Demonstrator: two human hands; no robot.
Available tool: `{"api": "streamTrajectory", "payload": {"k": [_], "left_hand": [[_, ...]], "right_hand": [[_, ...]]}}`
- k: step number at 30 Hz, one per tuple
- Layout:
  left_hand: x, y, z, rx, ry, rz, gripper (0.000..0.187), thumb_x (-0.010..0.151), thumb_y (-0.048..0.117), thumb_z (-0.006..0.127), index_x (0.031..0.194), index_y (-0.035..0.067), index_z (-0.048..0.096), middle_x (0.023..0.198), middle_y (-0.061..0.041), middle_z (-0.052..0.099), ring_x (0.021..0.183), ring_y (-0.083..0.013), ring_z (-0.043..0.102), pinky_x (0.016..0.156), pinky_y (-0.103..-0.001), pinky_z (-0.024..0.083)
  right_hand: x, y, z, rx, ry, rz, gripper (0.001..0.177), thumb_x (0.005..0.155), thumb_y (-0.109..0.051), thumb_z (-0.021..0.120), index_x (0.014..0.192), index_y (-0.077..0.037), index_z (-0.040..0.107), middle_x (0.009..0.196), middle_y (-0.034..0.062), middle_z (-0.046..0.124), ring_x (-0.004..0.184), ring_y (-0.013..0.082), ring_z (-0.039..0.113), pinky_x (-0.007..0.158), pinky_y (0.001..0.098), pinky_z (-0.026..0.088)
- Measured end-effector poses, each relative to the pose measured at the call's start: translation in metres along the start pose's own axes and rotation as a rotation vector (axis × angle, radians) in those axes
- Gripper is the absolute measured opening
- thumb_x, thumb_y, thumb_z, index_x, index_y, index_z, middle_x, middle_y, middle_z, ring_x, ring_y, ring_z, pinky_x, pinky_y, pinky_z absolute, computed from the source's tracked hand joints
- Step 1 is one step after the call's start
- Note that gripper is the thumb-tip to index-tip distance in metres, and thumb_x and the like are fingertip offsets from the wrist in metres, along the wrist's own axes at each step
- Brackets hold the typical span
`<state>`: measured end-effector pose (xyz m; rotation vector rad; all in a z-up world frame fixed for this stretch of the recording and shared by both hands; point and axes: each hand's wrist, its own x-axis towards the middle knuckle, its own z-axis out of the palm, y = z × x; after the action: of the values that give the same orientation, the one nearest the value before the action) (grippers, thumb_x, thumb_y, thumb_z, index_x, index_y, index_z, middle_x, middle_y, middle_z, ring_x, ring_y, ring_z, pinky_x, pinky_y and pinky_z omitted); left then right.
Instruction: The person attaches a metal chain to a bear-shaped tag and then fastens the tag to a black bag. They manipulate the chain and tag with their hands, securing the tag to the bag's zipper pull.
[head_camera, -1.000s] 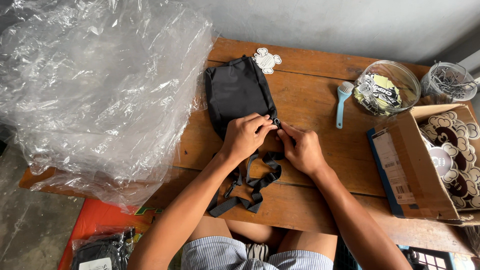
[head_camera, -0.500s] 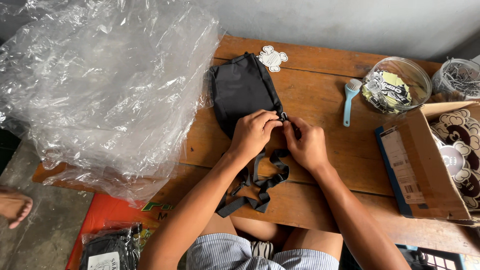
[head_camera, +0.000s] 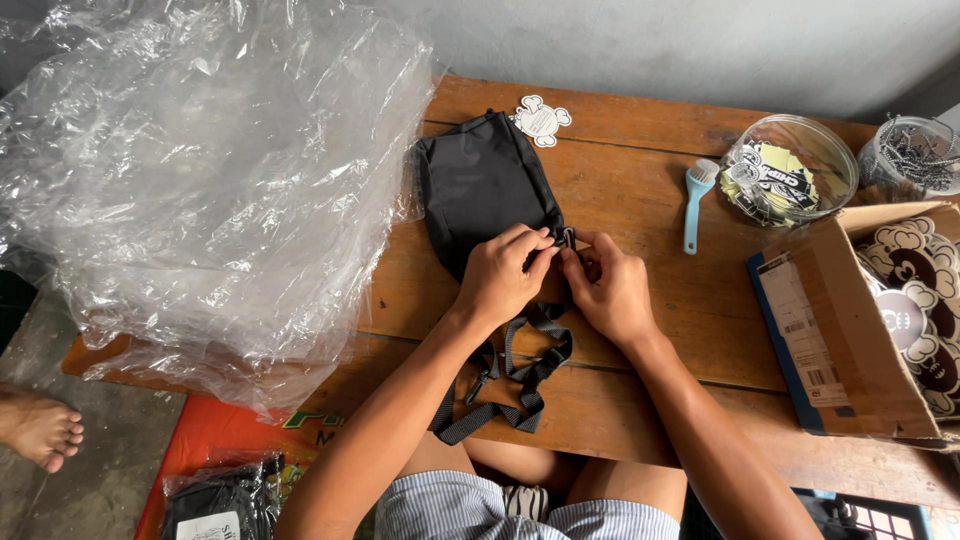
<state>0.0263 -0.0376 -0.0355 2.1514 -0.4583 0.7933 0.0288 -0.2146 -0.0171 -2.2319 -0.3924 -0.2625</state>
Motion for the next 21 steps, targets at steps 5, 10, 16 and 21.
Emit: {"api": "streamTrajectory", "payload": {"k": [5, 10, 16, 21], "left_hand": [[0.002, 0.005, -0.003, 0.047, 0.022, 0.049, 0.005, 0.089, 0.008, 0.075, 0.087, 0.011, 0.071, 0.085, -0.005, 0.073, 0.078, -0.0251, 0.075, 0.059, -0.031, 0.061], [0.001, 0.005, -0.002, 0.092, 0.05, 0.101, 0.012, 0.089, 0.008, 0.074, 0.08, 0.012, 0.067, 0.079, -0.003, 0.07, 0.072, -0.024, 0.074, 0.055, -0.03, 0.06], [-0.002, 0.003, 0.007, 0.145, 0.1, 0.154, 0.016, 0.09, 0.008, 0.072, 0.079, 0.013, 0.063, 0.075, -0.002, 0.065, 0.068, -0.0223, 0.073, 0.052, -0.028, 0.058], [-0.002, 0.003, 0.01, 0.193, 0.131, 0.17, 0.018, 0.092, 0.008, 0.07, 0.077, 0.012, 0.059, 0.072, -0.003, 0.06, 0.063, -0.0235, 0.071, 0.05, -0.028, 0.056]], "right_hand": [[0.003, 0.012, 0.002, 0.074, 0.002, -0.05, 0.026, 0.097, -0.019, 0.069, 0.117, -0.001, 0.072, 0.068, 0.0086, 0.073, 0.057, 0.0238, 0.067, 0.054, 0.0363, 0.052], [0.003, 0.021, 0.004, 0.127, 0.013, -0.099, 0.021, 0.097, -0.016, 0.07, 0.113, -0.003, 0.073, 0.072, 0.0053, 0.076, 0.054, 0.0187, 0.067, 0.053, 0.0319, 0.052], [0.003, 0.02, 0.004, 0.139, 0.039, -0.14, 0.019, 0.096, -0.016, 0.071, 0.109, -0.002, 0.074, 0.07, 0.0053, 0.075, 0.053, 0.0179, 0.066, 0.051, 0.0314, 0.05], [0.005, 0.013, -0.002, 0.119, 0.026, -0.16, 0.021, 0.1, -0.016, 0.069, 0.111, 0.0, 0.075, 0.06, 0.0057, 0.07, 0.047, 0.0188, 0.063, 0.049, 0.0293, 0.047]]}}
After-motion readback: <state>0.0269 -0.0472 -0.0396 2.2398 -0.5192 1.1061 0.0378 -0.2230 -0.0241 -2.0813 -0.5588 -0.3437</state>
